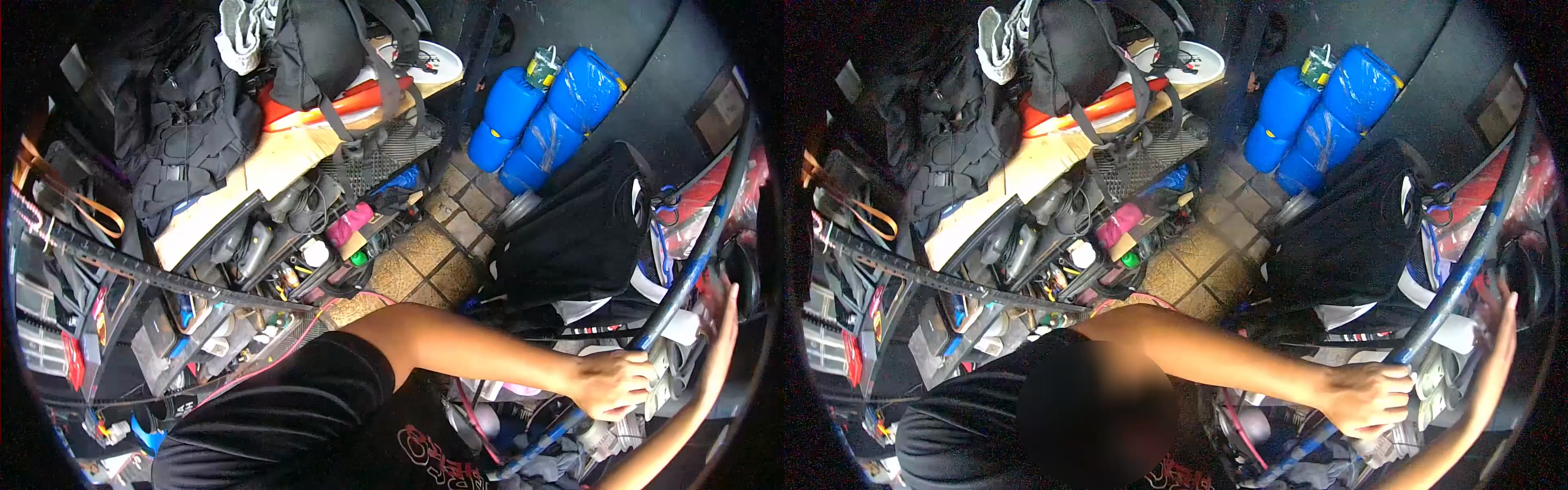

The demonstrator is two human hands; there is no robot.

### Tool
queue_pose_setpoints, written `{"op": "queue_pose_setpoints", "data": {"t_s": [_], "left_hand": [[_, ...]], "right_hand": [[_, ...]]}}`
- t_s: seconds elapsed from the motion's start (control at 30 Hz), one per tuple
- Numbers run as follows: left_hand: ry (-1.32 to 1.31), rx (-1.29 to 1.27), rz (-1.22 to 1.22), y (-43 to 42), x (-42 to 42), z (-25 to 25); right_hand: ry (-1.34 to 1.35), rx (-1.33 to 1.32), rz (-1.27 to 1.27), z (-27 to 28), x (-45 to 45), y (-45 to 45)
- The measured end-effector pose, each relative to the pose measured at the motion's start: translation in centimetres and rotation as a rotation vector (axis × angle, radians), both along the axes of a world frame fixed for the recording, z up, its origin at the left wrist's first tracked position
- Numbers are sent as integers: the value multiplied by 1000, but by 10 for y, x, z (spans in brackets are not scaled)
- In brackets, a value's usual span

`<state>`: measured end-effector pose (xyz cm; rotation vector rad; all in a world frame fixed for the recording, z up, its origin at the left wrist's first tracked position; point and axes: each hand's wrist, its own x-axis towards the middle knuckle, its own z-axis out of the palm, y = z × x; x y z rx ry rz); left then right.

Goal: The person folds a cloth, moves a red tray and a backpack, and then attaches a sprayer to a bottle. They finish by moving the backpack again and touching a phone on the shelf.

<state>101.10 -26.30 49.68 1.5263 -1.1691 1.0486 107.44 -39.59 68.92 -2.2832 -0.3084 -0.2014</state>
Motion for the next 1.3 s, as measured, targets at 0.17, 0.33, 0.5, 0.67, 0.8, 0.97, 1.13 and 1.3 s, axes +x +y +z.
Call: {"op": "queue_pose_setpoints", "data": {"t_s": [0.17, 0.33, 0.5, 0.67, 0.8, 0.97, 1.13, 1.3], "left_hand": [[-3, 70, -92, 68, -74, -80], [522, 398, 603, 277, -167, -218], [931, 641, 1775, 500, -303, -261], [890, 460, 1399, 501, -312, -256], [1361, 324, 433, 416, -267, -279], [1602, 646, 51, 344, -231, -270], [1023, 455, -5, 234, -179, -187], [338, 454, -64, 112, -96, -52]], "right_hand": [[-350, -391, -126, -81, -14, 48], [-437, -362, -150, -141, -5, 14], [-273, -524, -283, -172, 20, -48], [-477, -290, -438, -126, -47, 92], [-298, -70, -419, -121, -86, 125], [-193, -205, -217, -171, -152, 30], [285, -372, -435, -235, -195, -131], [567, -346, -480, -373, -156, -280]]}}
